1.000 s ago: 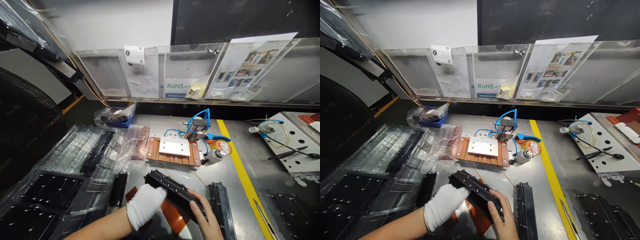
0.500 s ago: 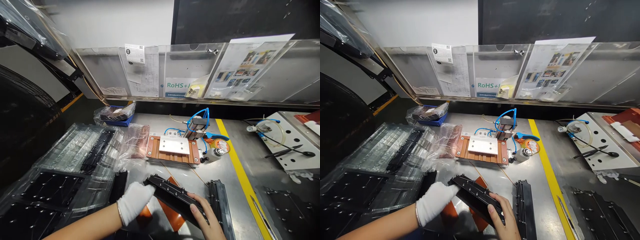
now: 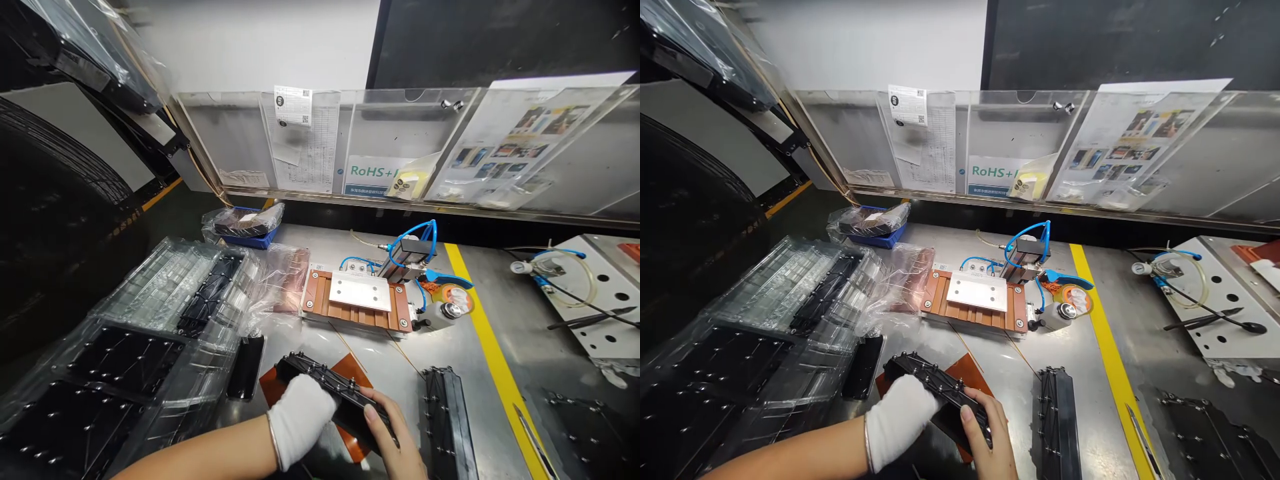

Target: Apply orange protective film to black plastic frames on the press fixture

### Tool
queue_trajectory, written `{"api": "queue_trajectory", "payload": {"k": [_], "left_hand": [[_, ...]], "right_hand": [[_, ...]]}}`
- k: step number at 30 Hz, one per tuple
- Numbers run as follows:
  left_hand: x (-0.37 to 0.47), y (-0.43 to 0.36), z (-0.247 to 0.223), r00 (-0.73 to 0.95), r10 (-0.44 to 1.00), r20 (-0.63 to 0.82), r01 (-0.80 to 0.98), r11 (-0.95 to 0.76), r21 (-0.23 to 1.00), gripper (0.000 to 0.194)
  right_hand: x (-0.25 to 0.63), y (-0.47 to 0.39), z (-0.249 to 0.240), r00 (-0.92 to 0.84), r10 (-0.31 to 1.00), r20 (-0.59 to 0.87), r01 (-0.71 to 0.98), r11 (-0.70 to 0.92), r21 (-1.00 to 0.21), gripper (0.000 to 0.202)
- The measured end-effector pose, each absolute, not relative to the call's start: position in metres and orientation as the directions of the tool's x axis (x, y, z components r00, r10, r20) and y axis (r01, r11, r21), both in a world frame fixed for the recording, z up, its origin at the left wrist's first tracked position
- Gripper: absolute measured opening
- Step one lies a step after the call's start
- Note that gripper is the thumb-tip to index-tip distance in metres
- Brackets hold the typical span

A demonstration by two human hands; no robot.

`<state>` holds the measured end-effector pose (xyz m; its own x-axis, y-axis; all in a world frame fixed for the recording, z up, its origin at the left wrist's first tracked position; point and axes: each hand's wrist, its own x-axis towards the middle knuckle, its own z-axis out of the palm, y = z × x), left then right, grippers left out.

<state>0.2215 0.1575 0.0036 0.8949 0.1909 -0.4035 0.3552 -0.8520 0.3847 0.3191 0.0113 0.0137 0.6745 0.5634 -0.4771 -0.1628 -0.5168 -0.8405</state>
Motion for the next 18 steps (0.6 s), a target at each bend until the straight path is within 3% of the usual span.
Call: {"api": "queue_trajectory", "payload": {"k": [4,9,12,15,18], "left_hand": [[0.224,0.124,-0.021,0.919,0.247,-0.307,0.384,-0.741,0.551,0.025],[0.219,0.127,-0.023,0.919,0.200,-0.339,0.365,-0.755,0.545,0.028],[0.207,0.156,-0.013,0.908,0.184,-0.376,0.368,-0.778,0.509,0.033],[0.198,0.175,-0.003,0.854,0.185,-0.486,0.397,-0.836,0.378,0.039],[0.198,0.175,0.008,0.797,0.214,-0.565,0.407,-0.881,0.241,0.016]], "right_hand": [[0.307,0.019,0.008,0.646,0.601,-0.471,-0.164,-0.492,-0.855,0.055],[0.322,0.011,0.011,0.616,0.641,-0.457,-0.080,-0.527,-0.846,0.052],[0.339,-0.003,0.013,0.538,0.670,-0.512,-0.050,-0.581,-0.812,0.056],[0.345,-0.010,0.014,0.475,0.673,-0.567,-0.047,-0.624,-0.780,0.059],[0.342,-0.004,0.015,0.542,0.623,-0.565,-0.130,-0.602,-0.788,0.058]]}}
